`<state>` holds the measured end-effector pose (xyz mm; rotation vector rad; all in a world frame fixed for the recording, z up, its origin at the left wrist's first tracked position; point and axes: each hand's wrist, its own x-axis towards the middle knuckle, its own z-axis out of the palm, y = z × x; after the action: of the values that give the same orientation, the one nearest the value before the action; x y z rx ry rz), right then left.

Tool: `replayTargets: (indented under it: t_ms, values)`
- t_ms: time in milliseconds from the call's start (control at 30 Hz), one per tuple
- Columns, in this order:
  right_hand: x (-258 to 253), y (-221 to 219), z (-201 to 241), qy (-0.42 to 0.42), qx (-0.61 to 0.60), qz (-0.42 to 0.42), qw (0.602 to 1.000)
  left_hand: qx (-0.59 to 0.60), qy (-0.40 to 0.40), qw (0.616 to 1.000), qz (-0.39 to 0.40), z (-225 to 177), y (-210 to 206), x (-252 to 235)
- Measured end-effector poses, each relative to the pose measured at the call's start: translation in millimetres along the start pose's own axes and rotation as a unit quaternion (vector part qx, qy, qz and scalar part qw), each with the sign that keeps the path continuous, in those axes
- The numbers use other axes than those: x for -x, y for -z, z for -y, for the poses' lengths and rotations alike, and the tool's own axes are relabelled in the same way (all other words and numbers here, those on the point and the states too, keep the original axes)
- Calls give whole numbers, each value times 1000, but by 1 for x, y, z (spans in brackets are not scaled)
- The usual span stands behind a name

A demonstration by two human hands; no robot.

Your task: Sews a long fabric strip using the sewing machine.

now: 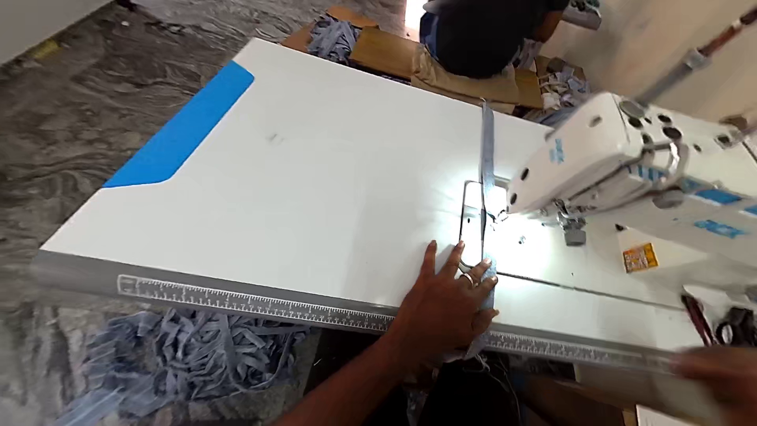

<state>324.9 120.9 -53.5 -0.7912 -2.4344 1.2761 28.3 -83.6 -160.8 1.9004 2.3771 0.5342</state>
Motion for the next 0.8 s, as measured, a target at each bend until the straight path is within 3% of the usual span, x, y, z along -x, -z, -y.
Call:
replayTargets:
  t_ms: [33,67,133,200,300,367,433,533,633,800]
  values:
    - [7,-34,-31,-27,-30,155,987,-4,-2,1000,1,0,0,0]
    - [7,-80,-54,-64,-44,241,967,-8,-5,1000,6,-1,-1,0]
    - [7,-170,-74,-88,-111,219,965,-18,-11,999,25,-1,2,0]
    - [2,-218,-66,-53,-269,205,940,-26,-15,999,30,-1,3,-1]
    - [0,-243,-45,-12,-459,278,844,-38,-9,999,26,0,0,-2]
    - [7,-242,-44,-45,-546,320,773,-37,-8,999,23,1,1,-2]
    - [20,-236,-53,-108,-585,305,744,-35,-9,999,23,1,1,-3]
    - [36,-232,-45,-161,-529,171,815,-32,-13,999,27,2,0,-4]
    - [35,-231,-36,-148,-403,163,888,-25,-8,999,24,1,1,-5]
    - [39,-239,-40,-158,-328,170,916,-30,11,999,41,-2,7,-6]
